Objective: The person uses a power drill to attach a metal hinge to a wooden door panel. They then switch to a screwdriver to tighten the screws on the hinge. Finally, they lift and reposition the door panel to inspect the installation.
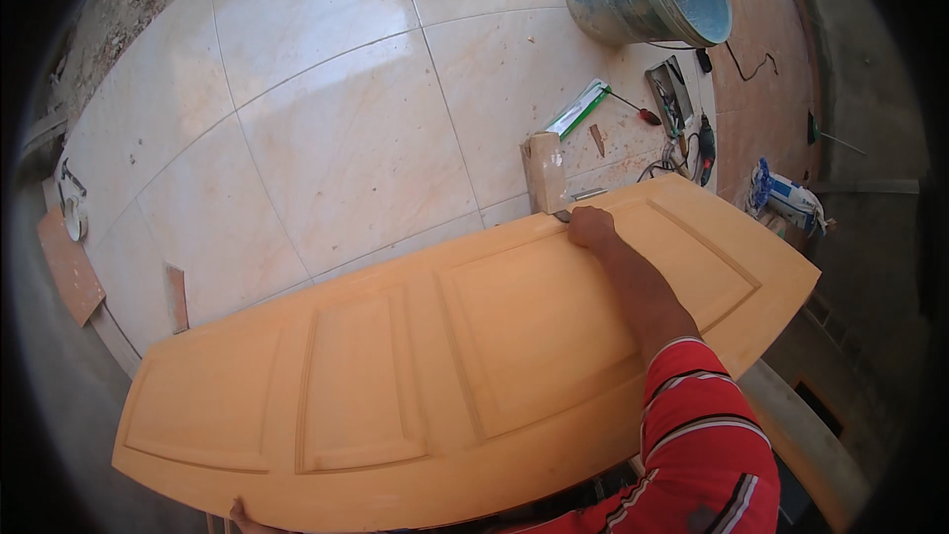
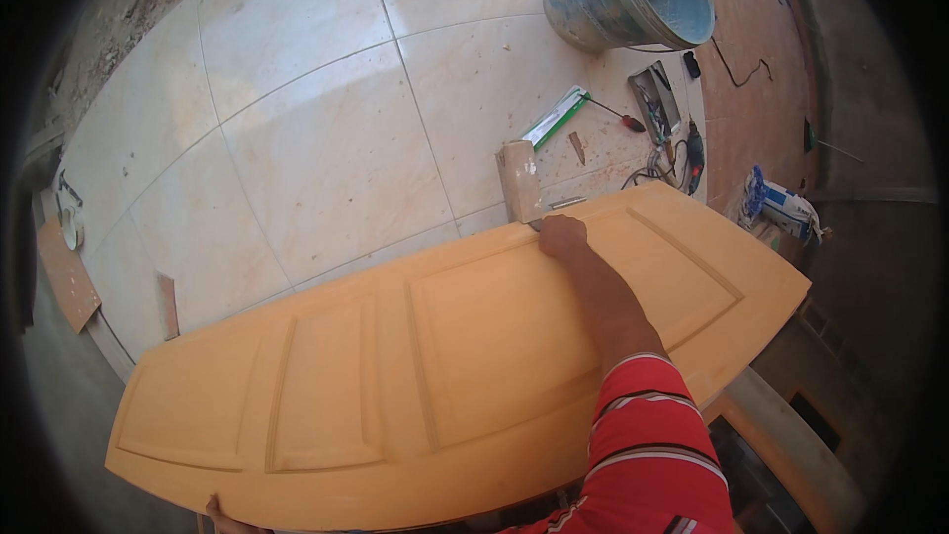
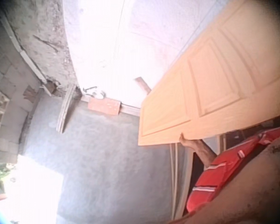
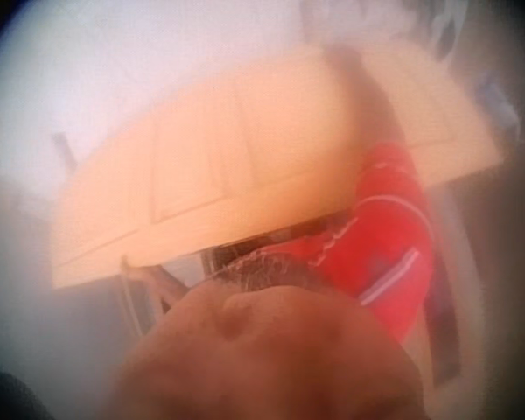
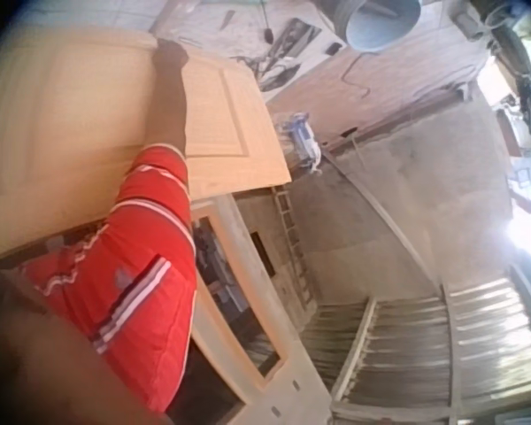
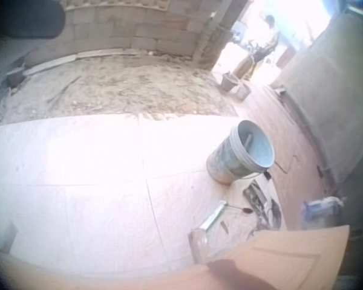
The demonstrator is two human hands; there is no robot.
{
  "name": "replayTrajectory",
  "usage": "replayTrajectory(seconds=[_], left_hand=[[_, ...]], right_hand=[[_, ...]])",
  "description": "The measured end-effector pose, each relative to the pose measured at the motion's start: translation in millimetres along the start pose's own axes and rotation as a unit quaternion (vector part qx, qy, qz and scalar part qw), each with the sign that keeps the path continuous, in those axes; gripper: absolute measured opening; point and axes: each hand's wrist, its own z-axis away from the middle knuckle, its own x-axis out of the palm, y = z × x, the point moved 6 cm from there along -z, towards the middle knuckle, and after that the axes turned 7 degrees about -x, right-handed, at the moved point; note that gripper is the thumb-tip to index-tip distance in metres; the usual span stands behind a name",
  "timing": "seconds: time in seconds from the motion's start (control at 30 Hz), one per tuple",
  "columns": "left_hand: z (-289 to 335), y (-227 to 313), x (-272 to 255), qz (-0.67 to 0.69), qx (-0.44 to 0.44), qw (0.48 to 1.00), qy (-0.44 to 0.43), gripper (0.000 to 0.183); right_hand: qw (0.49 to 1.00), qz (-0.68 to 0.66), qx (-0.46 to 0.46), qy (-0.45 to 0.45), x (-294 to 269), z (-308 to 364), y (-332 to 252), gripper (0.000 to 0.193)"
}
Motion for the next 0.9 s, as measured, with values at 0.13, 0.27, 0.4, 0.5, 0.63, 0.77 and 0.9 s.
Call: replayTrajectory(seconds=[0.13, 0.27, 0.4, 0.5, 0.63, 0.77, 0.9], left_hand=[[45, 25, 51, -0.040, 0.049, 0.997, 0.047, 0.062], [33, 34, 42, -0.056, 0.056, 0.995, 0.068, 0.053], [48, 46, 64, -0.045, 0.072, 0.994, 0.071, 0.050], [44, 52, 66, -0.064, 0.085, 0.992, 0.069, 0.050], [41, 55, 68, -0.076, 0.101, 0.990, 0.067, 0.049], [38, 57, 67, -0.086, 0.112, 0.988, 0.063, 0.049], [51, 52, 71, -0.074, 0.093, 0.990, 0.077, 0.050]], right_hand=[[1.000, 0.011, -0.017, -0.019, -8, -1, -4, 0.036], [0.999, 0.010, -0.039, -0.032, -5, -11, 0, 0.033], [0.998, -0.027, -0.047, -0.040, -14, -12, -3, 0.029], [0.995, 0.013, -0.062, -0.074, -8, -22, -4, 0.033], [0.994, 0.041, -0.074, -0.067, -7, -24, -4, 0.034], [0.996, 0.038, -0.080, -0.032, 3, -21, 0, 0.036], [0.993, 0.054, -0.105, -0.026, -8, -17, 7, 0.037]])
